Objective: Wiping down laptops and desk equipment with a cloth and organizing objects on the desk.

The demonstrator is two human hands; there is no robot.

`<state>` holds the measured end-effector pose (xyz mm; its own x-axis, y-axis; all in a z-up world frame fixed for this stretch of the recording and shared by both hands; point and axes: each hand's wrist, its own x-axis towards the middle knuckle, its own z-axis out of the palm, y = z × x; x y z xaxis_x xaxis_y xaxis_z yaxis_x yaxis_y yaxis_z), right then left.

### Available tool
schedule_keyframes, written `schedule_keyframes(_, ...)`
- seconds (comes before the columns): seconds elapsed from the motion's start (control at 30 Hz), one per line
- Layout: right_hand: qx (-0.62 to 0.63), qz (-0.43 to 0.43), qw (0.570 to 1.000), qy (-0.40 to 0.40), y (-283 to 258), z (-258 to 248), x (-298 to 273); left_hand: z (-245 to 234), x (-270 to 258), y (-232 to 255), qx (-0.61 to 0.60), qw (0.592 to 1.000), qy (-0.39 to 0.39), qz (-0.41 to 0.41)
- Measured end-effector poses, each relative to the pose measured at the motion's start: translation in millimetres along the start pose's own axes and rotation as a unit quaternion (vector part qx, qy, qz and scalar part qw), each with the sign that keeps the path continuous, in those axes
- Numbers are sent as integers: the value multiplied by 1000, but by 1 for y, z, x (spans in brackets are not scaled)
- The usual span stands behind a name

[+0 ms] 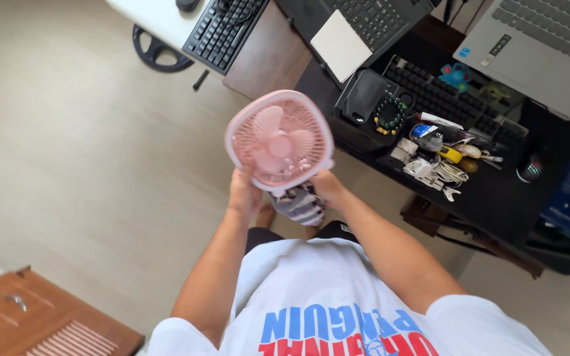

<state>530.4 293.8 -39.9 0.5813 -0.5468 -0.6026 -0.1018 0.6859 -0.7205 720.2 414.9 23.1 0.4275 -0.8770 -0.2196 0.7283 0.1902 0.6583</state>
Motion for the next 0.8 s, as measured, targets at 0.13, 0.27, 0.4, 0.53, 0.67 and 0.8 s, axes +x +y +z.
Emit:
schedule_keyframes(0.13,-123,17,991,49,7,-40,-25,-30,66,31,-24,999,15,-46)
schedule_keyframes(0.27,-31,45,985,166,25,-50,-74,-62,152,17,58,990,32,-125)
schedule_keyframes(0.4,98,40,962,251,59,-50,-114,-39,220,22,186,955,11,-230)
schedule_keyframes(0.53,135,28,945,297,70,-31,-139,-14,263,35,306,911,-48,-273)
schedule_keyframes(0.67,169,15,934,315,77,-17,-154,13,277,38,418,872,-39,-252)
schedule_keyframes(0.8,182,-10,929,322,69,-12,-159,32,275,43,572,809,21,-134)
